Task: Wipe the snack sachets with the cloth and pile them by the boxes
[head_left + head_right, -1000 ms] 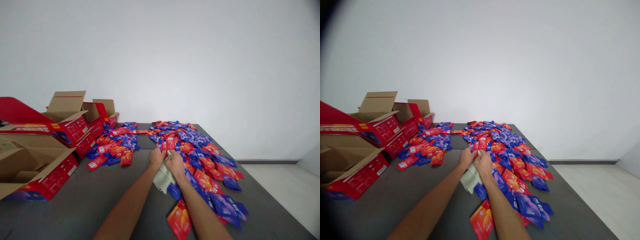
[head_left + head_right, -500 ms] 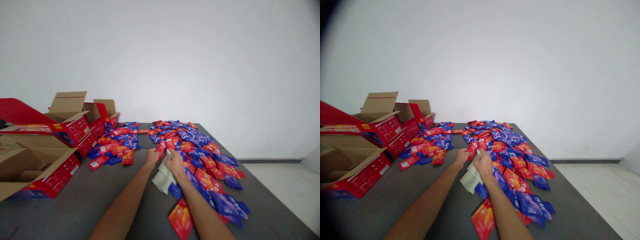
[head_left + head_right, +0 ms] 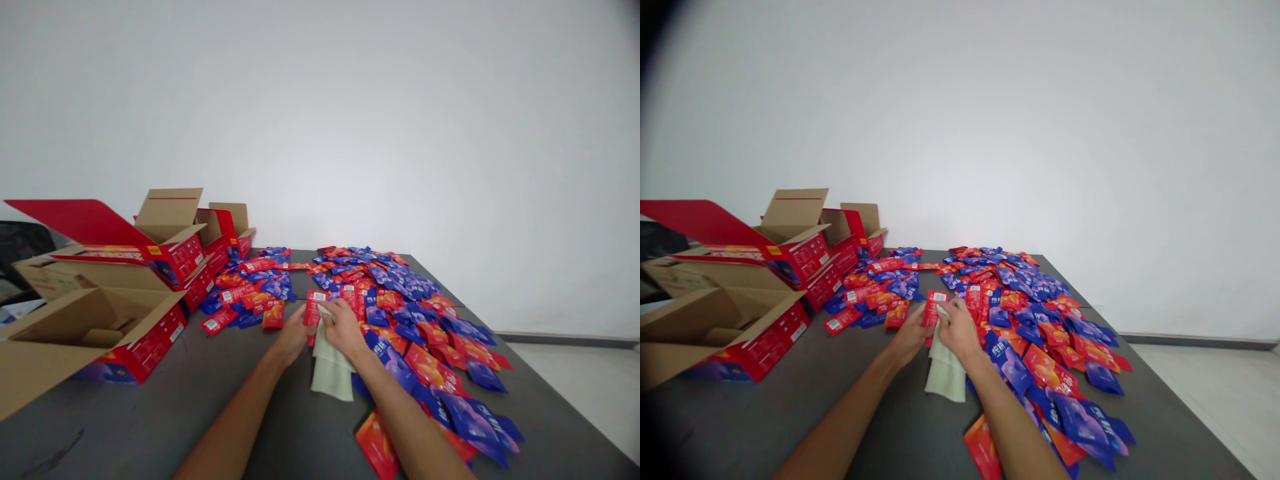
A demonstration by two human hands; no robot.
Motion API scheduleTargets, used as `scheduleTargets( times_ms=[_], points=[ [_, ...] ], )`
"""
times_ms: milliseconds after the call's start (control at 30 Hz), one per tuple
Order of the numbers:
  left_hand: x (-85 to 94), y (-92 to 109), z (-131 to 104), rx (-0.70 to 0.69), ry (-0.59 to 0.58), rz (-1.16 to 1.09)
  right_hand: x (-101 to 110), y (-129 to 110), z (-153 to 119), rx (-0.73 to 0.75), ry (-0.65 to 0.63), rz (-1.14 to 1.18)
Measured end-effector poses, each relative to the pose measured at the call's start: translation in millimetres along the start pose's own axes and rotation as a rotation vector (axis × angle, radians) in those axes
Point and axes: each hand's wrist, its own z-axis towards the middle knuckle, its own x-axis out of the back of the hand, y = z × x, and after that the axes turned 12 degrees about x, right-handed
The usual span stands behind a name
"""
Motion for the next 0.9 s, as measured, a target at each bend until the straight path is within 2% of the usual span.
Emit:
scheduleTargets(
  times_ms=[100,167,400,533,733,800,900],
  points=[
    [1.9,2.6,-10.9,0.000,-0.055,0.016,-9.1,-5.3,-3.9,-0.028,0.048,-0.039],
    [2.2,3.4,-14.2,-0.015,-0.065,0.035,-13.6,-6.6,-9.8,-0.041,0.036,-0.050],
    [-3.2,4.4,-12.6,-0.075,-0.032,0.079,-17.3,-13.5,-23.8,0.005,-0.001,0.012],
    [-5.7,5.0,-12.6,-0.057,-0.005,0.062,-11.5,-20.0,-22.0,0.017,0.092,0.069],
    [-5.6,1.8,-13.4,-0.019,-0.090,0.047,-5.6,-19.3,-20.2,0.001,0.255,0.081],
    [-5.2,1.6,-13.1,-0.026,-0.061,0.060,-10.2,-18.7,-22.5,0.007,0.239,0.066],
    [-5.4,3.3,-12.4,-0.070,-0.001,0.063,-18.0,-21.3,-26.0,0.017,0.124,0.044]
  ],
)
